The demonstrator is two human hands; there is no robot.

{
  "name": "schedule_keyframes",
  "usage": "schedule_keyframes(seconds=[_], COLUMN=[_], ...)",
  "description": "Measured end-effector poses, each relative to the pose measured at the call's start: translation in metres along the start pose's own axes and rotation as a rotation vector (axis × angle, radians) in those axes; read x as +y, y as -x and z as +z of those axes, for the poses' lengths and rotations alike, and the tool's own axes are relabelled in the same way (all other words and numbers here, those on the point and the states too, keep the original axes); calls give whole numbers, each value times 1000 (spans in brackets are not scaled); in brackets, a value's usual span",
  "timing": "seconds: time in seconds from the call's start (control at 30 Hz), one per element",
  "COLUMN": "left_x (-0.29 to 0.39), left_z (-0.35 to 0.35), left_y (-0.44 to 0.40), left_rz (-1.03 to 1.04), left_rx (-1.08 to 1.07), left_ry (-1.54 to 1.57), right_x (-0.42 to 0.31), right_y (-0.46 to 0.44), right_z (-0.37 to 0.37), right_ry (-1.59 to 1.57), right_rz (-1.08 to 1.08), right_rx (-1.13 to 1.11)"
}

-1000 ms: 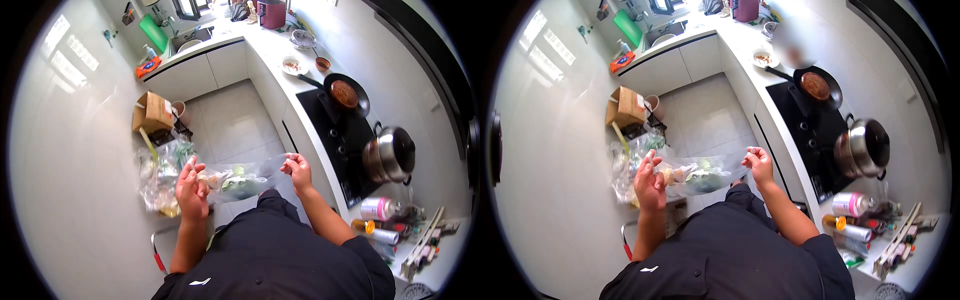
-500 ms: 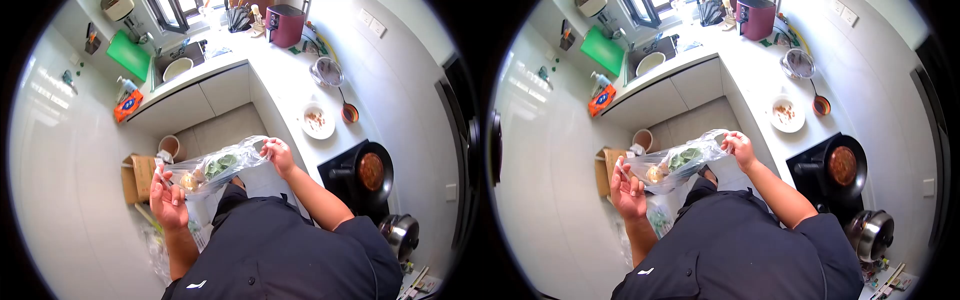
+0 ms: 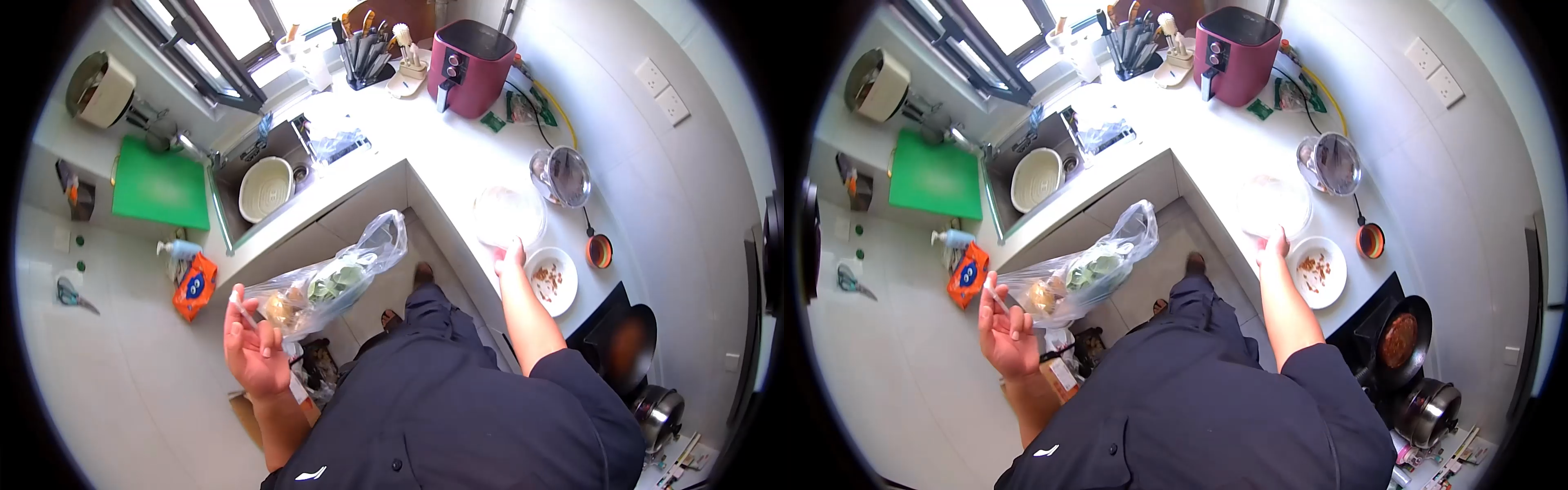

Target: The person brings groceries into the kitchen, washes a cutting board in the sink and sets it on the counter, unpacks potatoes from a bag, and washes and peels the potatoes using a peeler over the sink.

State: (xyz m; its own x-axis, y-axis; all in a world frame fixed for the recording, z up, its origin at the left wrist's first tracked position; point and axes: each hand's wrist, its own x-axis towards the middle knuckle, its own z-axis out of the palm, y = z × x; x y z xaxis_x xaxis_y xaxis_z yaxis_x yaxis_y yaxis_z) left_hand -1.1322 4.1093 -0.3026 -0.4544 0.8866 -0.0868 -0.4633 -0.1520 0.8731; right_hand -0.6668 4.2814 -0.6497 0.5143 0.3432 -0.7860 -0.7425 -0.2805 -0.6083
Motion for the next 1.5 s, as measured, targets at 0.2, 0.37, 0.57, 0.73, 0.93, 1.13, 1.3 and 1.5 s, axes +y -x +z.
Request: schedule_keyframes(seconds=[0.2,0.37,0.57,0.73,0.93,1.13,1.3,1.5], left_x=[-6,-10,-9,-5,0,10,19,24], left_z=[19,43,50,58,65,77,78,86], left_y=[-108,-186,-242,-259,-275,-297,-320,-351], left_rz=[59,72,23,11,-52,-154,-228,-240], left_rx=[3,12,-58,-112,-252,-415,-599,-716], left_ry=[34,94,116,49,11,40,18,-41], right_x=[-16,-31,4,74,93,110,89,27], right_y=[-32,-57,-58,-31,4,-45,-23,34], right_z=[32,61,151,284,437,405,187,-26], right_ry=[-106,-190,-52,-19,-101,424,-92,-587], right_rz=[-109,33,-11,11,-19,-437,-431,-94], right_rx=[-53,-235,-370,-339,-214,-205,260,1000])
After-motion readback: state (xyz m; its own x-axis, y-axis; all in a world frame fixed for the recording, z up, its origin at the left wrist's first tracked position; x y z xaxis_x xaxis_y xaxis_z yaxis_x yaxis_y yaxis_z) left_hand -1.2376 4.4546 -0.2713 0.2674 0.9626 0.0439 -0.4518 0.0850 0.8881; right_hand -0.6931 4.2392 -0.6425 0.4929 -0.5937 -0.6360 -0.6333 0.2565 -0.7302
